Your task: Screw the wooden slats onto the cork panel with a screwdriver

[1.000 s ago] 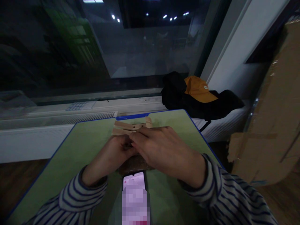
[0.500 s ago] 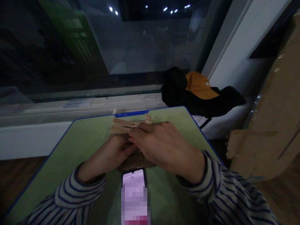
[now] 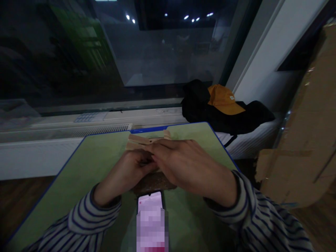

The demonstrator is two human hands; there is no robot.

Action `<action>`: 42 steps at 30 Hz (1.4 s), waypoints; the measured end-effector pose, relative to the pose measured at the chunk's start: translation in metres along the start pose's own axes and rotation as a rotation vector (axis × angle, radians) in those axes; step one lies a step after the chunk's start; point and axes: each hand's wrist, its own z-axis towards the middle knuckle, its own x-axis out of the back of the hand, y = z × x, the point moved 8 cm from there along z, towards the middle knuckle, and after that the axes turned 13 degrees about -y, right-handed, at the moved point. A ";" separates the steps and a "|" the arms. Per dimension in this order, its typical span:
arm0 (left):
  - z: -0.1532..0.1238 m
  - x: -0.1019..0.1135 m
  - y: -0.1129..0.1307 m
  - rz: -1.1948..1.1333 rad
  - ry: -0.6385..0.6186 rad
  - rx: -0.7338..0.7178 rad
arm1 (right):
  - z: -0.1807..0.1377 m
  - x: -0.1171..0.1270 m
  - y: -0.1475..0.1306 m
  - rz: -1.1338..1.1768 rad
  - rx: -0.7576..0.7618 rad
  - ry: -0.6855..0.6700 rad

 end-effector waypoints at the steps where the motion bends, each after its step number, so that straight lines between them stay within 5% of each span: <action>1: 0.000 -0.001 -0.001 -0.020 -0.017 0.003 | -0.001 0.000 0.000 0.003 0.013 -0.006; 9: 0.000 -0.005 0.000 -0.002 -0.107 -0.007 | 0.004 0.001 0.003 -0.075 -0.048 0.027; 18: 0.000 0.004 0.002 0.022 0.062 0.028 | 0.007 -0.001 0.004 -0.127 -0.087 0.018; 28: 0.000 -0.001 0.000 -0.036 0.010 0.000 | -0.001 0.002 -0.002 -0.064 0.006 0.016; 34: -0.001 -0.001 0.007 0.013 -0.068 -0.046 | 0.005 0.004 -0.002 -0.128 -0.082 0.039; 42: 0.000 0.000 0.007 0.033 -0.025 -0.015 | 0.008 0.001 0.001 -0.165 -0.120 0.029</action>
